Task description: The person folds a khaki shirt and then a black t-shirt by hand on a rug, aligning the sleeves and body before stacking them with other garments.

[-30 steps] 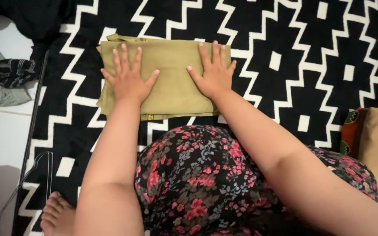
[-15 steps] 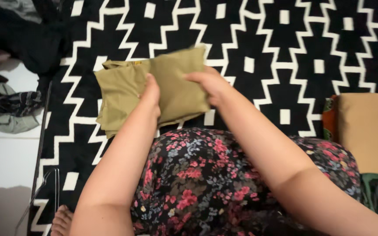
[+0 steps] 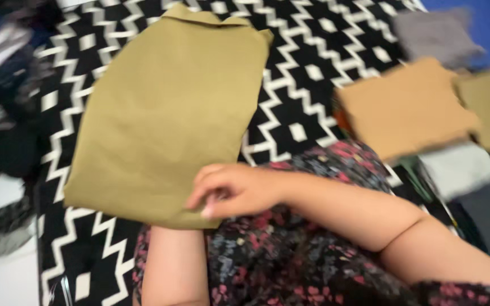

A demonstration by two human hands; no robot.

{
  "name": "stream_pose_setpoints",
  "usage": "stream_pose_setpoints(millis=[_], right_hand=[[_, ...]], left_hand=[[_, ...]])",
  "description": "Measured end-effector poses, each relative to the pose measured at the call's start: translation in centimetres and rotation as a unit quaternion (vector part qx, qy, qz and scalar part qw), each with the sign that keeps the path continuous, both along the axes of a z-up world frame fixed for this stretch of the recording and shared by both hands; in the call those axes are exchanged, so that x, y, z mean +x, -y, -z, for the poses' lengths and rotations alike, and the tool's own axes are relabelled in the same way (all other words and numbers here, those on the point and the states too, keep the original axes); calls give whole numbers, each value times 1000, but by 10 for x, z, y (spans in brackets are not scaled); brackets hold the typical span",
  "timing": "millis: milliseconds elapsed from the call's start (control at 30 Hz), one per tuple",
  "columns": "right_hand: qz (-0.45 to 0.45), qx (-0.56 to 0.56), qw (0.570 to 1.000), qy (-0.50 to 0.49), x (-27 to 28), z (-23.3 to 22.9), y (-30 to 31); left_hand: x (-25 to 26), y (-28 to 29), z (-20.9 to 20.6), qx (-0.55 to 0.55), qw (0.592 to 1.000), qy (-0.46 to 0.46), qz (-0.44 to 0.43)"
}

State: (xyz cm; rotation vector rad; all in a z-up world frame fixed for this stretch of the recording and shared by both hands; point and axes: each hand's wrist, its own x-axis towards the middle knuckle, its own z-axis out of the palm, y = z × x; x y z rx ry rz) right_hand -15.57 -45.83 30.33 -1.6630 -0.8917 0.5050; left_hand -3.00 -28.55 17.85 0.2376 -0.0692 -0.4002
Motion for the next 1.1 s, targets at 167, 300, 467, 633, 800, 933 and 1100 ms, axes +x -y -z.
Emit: stream_pose_setpoints(millis=[167, 300, 467, 633, 800, 933, 1100], right_hand=[[212, 166, 915, -300, -73, 54, 129], [297, 419, 760, -398, -123, 35, 153], [191, 591, 727, -294, -158, -16, 174], [434, 554, 647, -294, -159, -18, 236], [475, 584, 600, -271, -171, 4, 296], [497, 601, 586, -219, -173, 19, 351], [501, 622, 572, -188, -147, 11, 430]], left_hand=[[-49, 100, -37, -25, 995, 31, 87], [-75, 165, -74, -50, 988, 58, 132], [-122, 214, -99, -89, 974, 64, 198], [-156, 257, -108, -114, 958, 75, 251], [-161, 289, -111, -104, 934, 106, 326], [-154, 270, -103, -159, 923, 91, 338], [-98, 328, -90, -74, 935, 31, 345]])
